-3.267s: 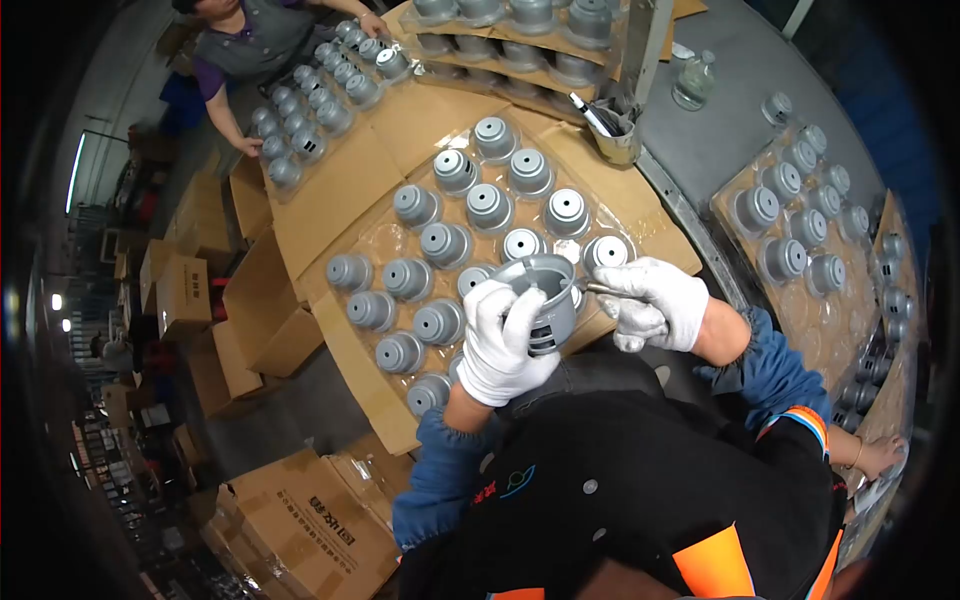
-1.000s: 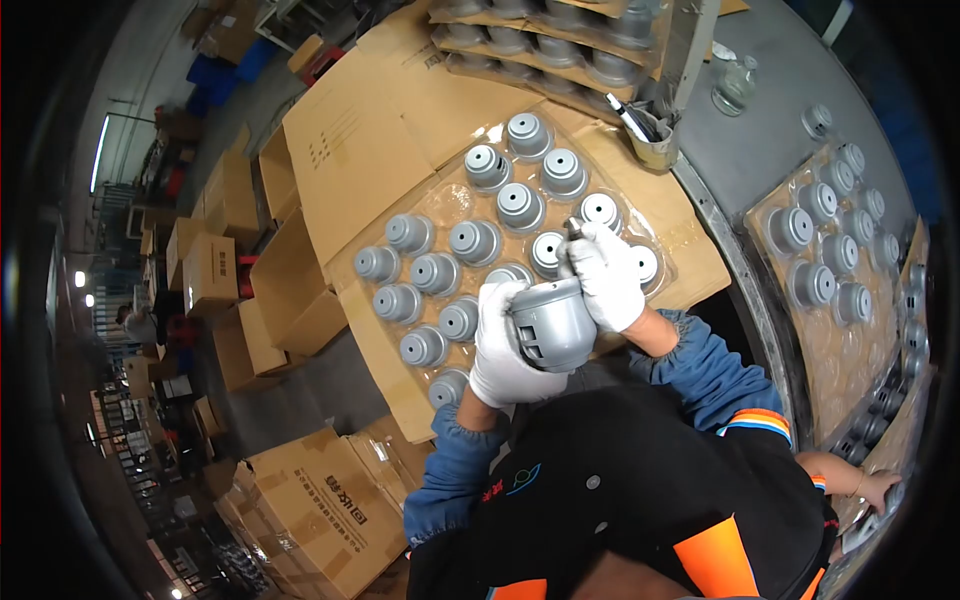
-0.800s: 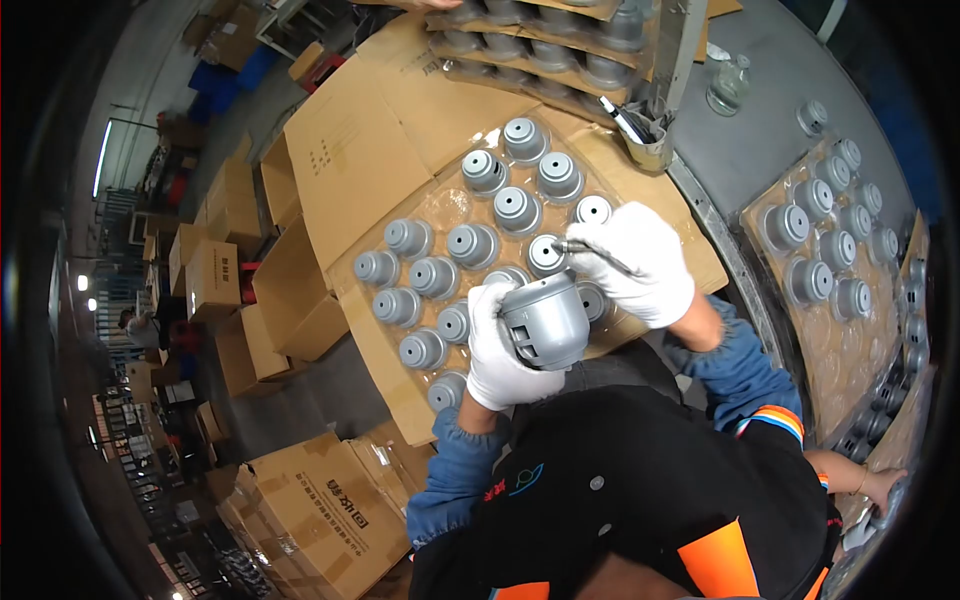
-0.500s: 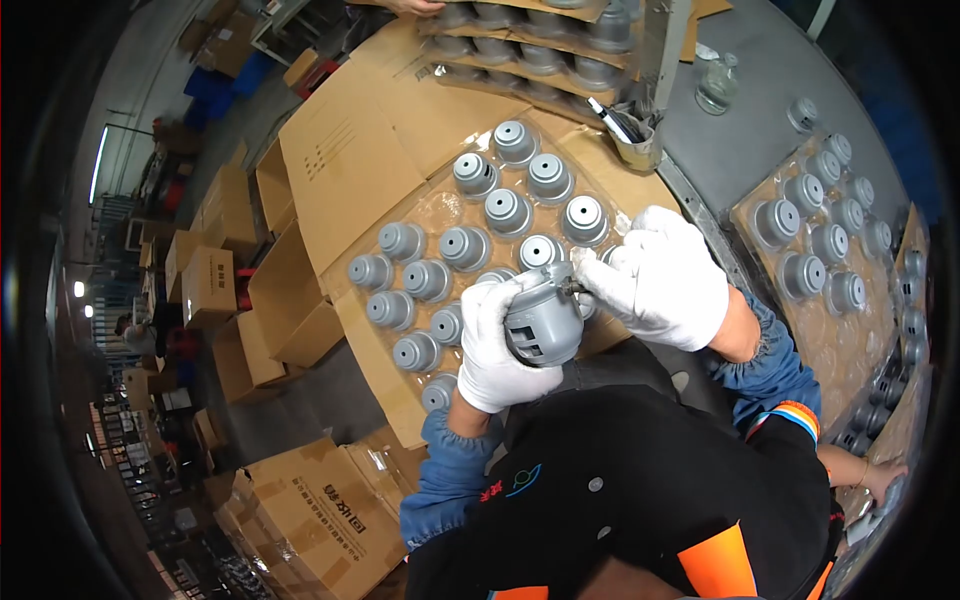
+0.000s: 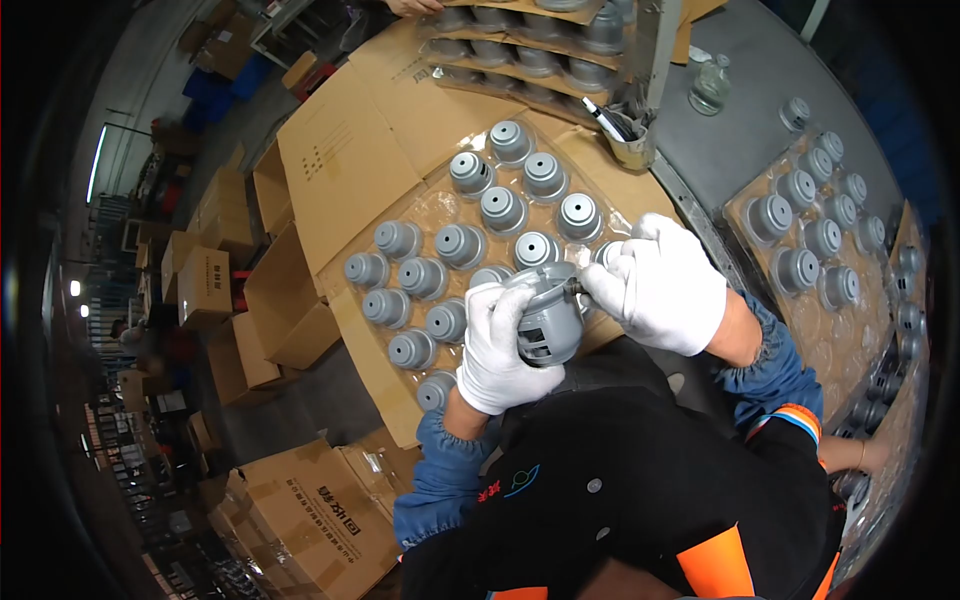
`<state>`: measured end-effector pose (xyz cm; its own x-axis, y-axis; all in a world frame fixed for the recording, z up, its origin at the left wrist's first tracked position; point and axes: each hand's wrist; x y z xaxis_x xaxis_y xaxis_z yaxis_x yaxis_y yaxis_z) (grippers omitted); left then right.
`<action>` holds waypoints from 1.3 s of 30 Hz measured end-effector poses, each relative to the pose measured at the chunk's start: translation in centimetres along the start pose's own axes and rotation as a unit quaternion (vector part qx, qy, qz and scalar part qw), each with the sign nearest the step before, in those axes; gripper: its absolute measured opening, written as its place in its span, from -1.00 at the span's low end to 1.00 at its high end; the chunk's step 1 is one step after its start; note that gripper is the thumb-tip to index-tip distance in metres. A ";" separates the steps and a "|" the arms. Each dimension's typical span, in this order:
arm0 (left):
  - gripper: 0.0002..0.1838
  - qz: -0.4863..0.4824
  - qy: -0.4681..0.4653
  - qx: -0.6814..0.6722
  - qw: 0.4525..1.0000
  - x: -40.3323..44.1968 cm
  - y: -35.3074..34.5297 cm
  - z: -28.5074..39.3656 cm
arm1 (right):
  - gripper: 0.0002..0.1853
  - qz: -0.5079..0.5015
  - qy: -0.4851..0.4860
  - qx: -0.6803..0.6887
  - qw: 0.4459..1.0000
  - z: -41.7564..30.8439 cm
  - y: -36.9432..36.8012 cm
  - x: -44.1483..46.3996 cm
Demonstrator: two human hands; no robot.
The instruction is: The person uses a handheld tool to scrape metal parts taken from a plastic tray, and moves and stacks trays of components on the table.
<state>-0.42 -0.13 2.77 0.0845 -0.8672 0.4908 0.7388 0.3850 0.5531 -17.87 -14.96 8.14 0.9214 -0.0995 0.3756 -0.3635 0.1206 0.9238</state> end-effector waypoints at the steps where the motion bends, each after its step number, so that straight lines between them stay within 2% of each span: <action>1: -0.07 -0.003 -0.006 0.012 1.000 -0.1 0.1 -0.1 | -0.71 -0.038 -0.012 0.022 0.999 -0.1 -0.1 0.0; 2: -0.07 -0.006 -0.011 0.025 1.000 -0.3 0.1 -0.2 | -0.79 -0.076 -0.024 0.045 0.996 -0.1 -0.3 -0.1; 4: -0.07 -0.008 -0.024 0.036 0.999 -0.4 0.1 -0.3 | -0.85 -0.082 -0.036 0.080 0.993 -0.1 -0.7 -0.2; 6: -0.07 -0.009 -0.036 0.049 0.998 -0.5 0.0 -0.4 | -0.84 -0.088 -0.047 0.115 0.988 -0.3 -1.3 -0.5; 8: -0.10 0.003 -0.059 0.073 0.996 -0.7 -0.1 -0.6 | -0.65 -0.085 -0.133 0.246 0.956 -0.5 -2.1 -0.9; 9: -0.10 0.004 -0.058 0.072 0.996 -0.8 -0.2 -0.6 | -0.65 -0.086 -0.133 0.246 0.956 -0.5 -2.3 -1.0; 11: -0.14 -0.002 -0.086 0.113 0.990 -0.9 -0.4 -0.8 | -0.63 -0.107 -0.195 0.449 0.865 -0.4 -2.5 -1.1; 12: -0.14 -0.002 -0.086 0.112 0.990 -0.9 -0.5 -0.8 | -0.62 -0.170 -0.263 0.526 0.791 -0.5 -0.9 -0.5; 13: -0.18 -0.002 -0.094 0.119 0.988 -1.0 -0.7 -0.9 | -0.62 -0.170 -0.264 0.525 0.791 -0.3 -1.2 -0.7; 14: -0.21 -0.003 -0.101 0.125 0.987 -1.0 -0.8 -0.9 | -0.63 -0.206 -0.355 0.665 0.625 -0.2 -1.8 -1.3; 15: -0.21 -0.004 -0.102 0.123 0.987 -1.1 -0.9 -1.1 | -0.63 -0.228 -0.425 0.767 0.423 -0.1 -2.4 -1.6; 16: -0.20 -0.002 -0.102 0.123 0.987 -1.0 -1.0 -1.2 | -0.65 -0.186 -0.444 0.816 0.319 -0.6 -2.5 -1.8; 17: -0.19 0.001 -0.103 0.124 0.987 -0.9 -1.1 -1.3 | -0.65 -0.183 -0.445 0.816 0.320 -0.9 -2.4 -2.1; 18: -0.19 0.001 -0.106 0.122 0.987 -0.9 -1.2 -1.2 | -0.66 -0.136 -0.463 0.794 0.370 -1.0 -2.3 -2.4; 19: -0.19 0.007 -0.047 0.056 0.997 -1.0 -1.4 -0.9 | -0.66 -0.089 -0.477 0.768 0.418 -1.0 -2.2 -2.5; 20: -0.19 0.012 0.013 -0.010 1.000 -1.1 -1.7 -0.8 | -0.66 -0.039 -0.453 0.673 0.583 -0.9 -2.3 -2.6; 21: -0.19 0.010 0.014 -0.012 1.000 -1.1 -2.1 -0.6 | -0.71 -0.004 -0.436 0.463 0.772 -0.8 -2.6 -2.6; 23: -0.16 -0.023 0.075 -0.039 0.996 -0.9 -3.0 -0.4 | -0.79 0.135 -0.415 0.286 0.853 -2.8 -3.6 -1.4; 24: -0.16 -0.063 0.048 -0.020 0.997 -0.5 -3.4 -0.4 | -0.83 0.183 -0.320 0.184 0.911 -3.3 -4.4 -1.2; 25: -0.18 -0.061 0.021 -0.012 0.998 -0.6 -4.3 -0.2 | -0.84 0.184 -0.262 0.191 0.928 -3.6 -4.8 -0.5; 27: -0.20 -0.028 -0.037 -0.041 0.998 -0.6 -5.4 -0.5 | -0.84 0.128 -0.250 0.175 0.944 -4.0 -6.2 0.3; 28: -0.18 -0.033 -0.039 -0.022 0.998 -0.2 -4.5 -0.7 | -0.83 0.168 -0.288 0.214 0.918 -3.2 -6.9 0.0; 29: -0.18 -0.030 -0.040 -0.014 0.999 -0.4 -3.6 -1.5 | -0.83 0.207 -0.430 0.222 0.850 -3.2 -8.8 -0.1; 30: -0.15 0.013 0.046 -0.100 0.994 -0.9 -2.9 -2.5 | -0.84 0.143 -0.383 0.086 0.909 -1.8 -10.5 -1.0; 31: -0.13 0.055 0.132 -0.188 0.972 -1.2 -2.1 -3.3 | -0.84 0.075 -0.327 -0.053 0.941 -0.2 -12.0 -2.3; 33: -0.01 0.119 0.204 -0.311 0.921 2.2 1.3 -5.0 | -0.84 0.083 -0.378 -0.044 0.921 0.1 -14.6 -4.6; 34: -0.11 0.140 0.222 -0.379 0.887 3.7 2.8 -7.2 | -0.83 0.066 -0.404 -0.036 0.912 0.1 -14.5 -4.9; 35: -0.12 0.156 0.227 -0.323 0.905 4.1 4.4 -11.2 | -0.83 0.069 -0.417 -0.024 0.906 0.2 -15.1 -5.5; 37: -0.20 0.161 0.317 -0.342 0.870 5.3 6.4 -19.7 | -0.83 0.029 -0.424 -0.031 0.905 0.3 -15.2 -5.8; 39: -0.29 0.165 0.465 -0.361 0.792 6.1 7.1 -25.8 | -0.83 0.054 -0.423 -0.014 0.904 0.0 -15.7 -5.9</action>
<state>22.62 -10.88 -7.70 0.5604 -0.7440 -0.3640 0.7354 0.6491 -0.1945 -17.56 -16.30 -8.58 0.4414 -0.8044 0.3976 -0.4312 0.1984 0.8802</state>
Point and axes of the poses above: each hand's wrist, its own x-axis towards the middle knuckle, its own y-axis out of the back of the hand, z = x × y, and after that the axes turned 9 degrees about -x, right-handed
